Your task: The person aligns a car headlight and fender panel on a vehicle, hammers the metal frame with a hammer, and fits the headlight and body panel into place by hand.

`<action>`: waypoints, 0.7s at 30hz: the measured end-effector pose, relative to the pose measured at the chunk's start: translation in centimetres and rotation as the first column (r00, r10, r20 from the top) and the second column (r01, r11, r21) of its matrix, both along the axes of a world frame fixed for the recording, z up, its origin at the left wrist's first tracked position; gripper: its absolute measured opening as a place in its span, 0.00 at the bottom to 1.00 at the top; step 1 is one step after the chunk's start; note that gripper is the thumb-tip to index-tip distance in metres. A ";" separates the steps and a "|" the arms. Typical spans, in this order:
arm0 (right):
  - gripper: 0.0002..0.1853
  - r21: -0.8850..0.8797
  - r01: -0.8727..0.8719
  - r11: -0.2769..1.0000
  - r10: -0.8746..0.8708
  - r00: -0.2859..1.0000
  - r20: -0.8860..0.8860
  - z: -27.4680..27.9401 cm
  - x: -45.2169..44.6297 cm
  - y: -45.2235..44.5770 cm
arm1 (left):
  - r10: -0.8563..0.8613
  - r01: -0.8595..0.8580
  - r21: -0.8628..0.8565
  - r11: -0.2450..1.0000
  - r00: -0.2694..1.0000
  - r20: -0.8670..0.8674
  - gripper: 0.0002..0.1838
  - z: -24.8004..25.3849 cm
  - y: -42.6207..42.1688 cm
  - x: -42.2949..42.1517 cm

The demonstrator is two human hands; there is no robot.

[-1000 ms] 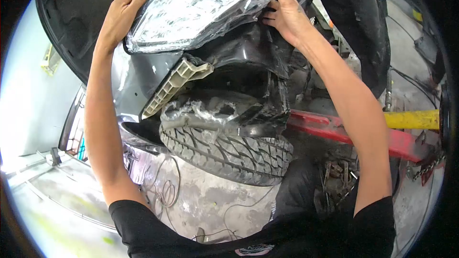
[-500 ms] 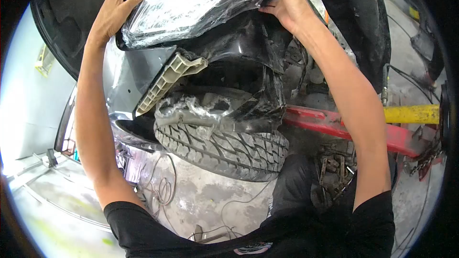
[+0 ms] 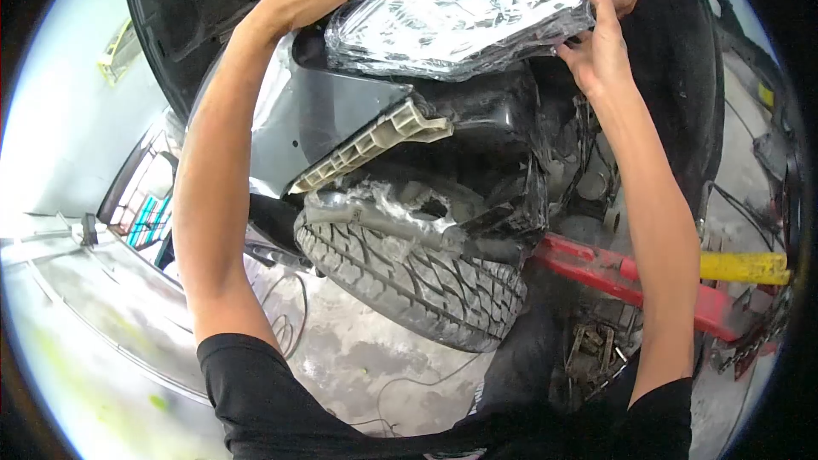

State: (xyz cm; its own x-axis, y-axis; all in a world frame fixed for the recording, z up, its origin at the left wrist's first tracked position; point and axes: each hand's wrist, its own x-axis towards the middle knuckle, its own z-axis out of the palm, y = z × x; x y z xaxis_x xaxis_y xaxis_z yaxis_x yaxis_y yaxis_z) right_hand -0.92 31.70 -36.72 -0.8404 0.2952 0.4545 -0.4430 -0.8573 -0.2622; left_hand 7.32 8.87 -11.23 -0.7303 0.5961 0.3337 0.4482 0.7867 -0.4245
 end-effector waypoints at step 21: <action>0.25 0.129 -0.049 0.990 0.046 0.999 0.028 2.4 0.9 1.4 | 0.005 -0.003 0.191 0.982 1.000 -0.013 0.41 -2.0 1.9 2.3</action>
State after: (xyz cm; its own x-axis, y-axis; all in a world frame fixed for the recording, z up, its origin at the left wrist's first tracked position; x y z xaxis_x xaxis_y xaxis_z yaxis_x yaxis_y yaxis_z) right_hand 0.00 33.11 -34.35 -0.8637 0.1948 0.4649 -0.3945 -0.8354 -0.3827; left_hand 9.59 10.73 -13.27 -0.7273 0.5173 0.4511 0.4401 0.8558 -0.2718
